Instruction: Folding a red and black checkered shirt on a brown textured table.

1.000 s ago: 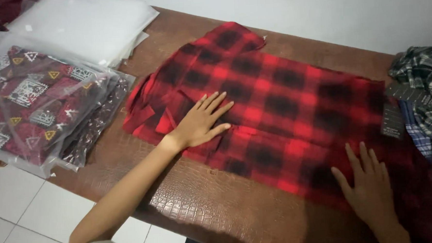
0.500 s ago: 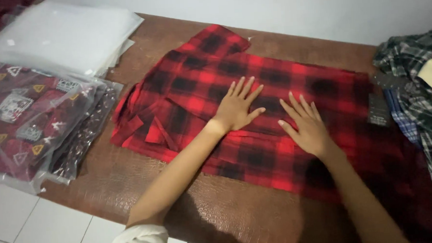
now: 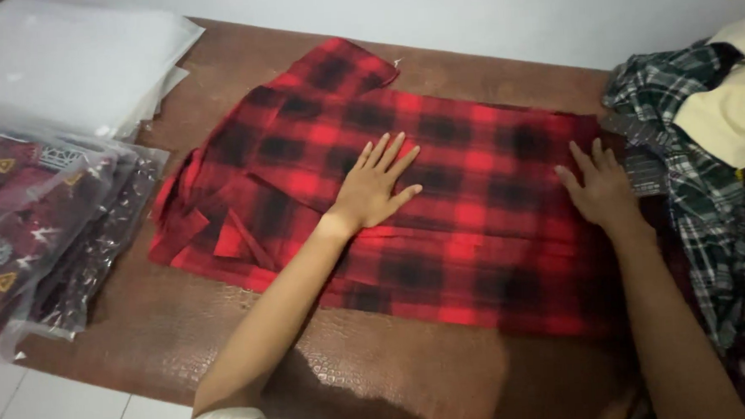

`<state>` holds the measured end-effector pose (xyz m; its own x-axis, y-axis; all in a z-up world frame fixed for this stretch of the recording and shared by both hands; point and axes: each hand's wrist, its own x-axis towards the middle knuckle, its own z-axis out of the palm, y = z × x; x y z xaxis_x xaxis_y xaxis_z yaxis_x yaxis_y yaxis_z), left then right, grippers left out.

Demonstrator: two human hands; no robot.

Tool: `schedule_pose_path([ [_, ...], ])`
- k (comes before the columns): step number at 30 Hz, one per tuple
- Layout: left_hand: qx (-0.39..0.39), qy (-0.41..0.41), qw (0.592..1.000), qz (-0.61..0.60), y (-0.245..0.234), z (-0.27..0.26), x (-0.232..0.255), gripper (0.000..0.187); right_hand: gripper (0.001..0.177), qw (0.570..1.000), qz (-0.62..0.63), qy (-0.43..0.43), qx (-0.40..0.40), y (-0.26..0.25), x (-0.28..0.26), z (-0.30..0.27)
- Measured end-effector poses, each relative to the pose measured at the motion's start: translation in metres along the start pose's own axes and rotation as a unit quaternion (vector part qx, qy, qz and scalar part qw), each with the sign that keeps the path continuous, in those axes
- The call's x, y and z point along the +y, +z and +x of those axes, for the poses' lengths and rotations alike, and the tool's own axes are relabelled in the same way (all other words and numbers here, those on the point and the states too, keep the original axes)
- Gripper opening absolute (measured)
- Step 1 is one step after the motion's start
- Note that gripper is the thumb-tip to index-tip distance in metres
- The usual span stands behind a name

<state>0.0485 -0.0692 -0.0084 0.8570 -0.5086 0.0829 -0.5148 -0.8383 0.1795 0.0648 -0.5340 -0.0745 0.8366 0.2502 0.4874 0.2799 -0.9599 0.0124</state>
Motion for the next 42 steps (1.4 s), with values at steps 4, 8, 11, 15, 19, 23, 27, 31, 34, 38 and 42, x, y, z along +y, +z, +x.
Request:
schedule_pose_path([
  [4,0.001,0.008,1.0,-0.003,-0.001,-0.005,0.003,0.074,0.073,0.989,-0.014,0.118,-0.084,0.004,0.012,0.012],
  [8,0.009,0.014,1.0,-0.01,-0.003,0.0,0.001,0.076,0.07,0.966,-0.062,0.149,-0.203,-0.006,-0.013,0.045],
  [11,0.005,0.011,1.0,-0.009,0.002,-0.004,0.001,0.075,0.07,0.973,-0.008,0.114,-0.202,-0.027,-0.04,0.048],
  [15,0.018,0.013,0.999,-0.025,0.004,0.0,-0.002,0.074,0.068,0.969,0.026,0.121,-0.216,-0.041,-0.04,0.062],
  [19,0.016,0.005,1.0,-0.024,0.019,0.012,-0.015,0.077,0.051,0.982,-0.051,0.081,-0.162,-0.017,-0.031,0.081],
  [23,0.095,0.046,0.986,-0.131,-0.027,0.044,-0.033,0.049,0.052,0.994,-0.066,-0.023,-0.078,0.008,-0.034,0.103],
  [27,0.201,-0.041,0.974,-0.093,-0.011,0.092,-0.114,0.026,0.063,0.982,-0.021,0.049,-0.18,-0.017,-0.064,0.124],
  [31,0.327,-0.085,0.94,0.044,-0.001,0.091,-0.203,0.031,0.059,0.98,-0.048,0.054,-0.186,0.005,-0.034,0.124],
  [34,0.247,-0.228,0.91,0.244,-0.005,0.075,-0.24,0.034,0.053,0.985,-0.16,-0.009,-0.07,0.021,-0.014,0.12],
  [38,0.259,-0.264,0.905,0.208,0.003,0.082,-0.284,0.033,0.064,0.981,-0.171,0.002,-0.09,0.025,0.002,0.124],
  [42,0.162,-0.324,0.932,0.023,-0.006,0.093,-0.305,0.041,0.039,0.954,-0.273,0.041,-0.119,0.021,0.004,0.128],
])
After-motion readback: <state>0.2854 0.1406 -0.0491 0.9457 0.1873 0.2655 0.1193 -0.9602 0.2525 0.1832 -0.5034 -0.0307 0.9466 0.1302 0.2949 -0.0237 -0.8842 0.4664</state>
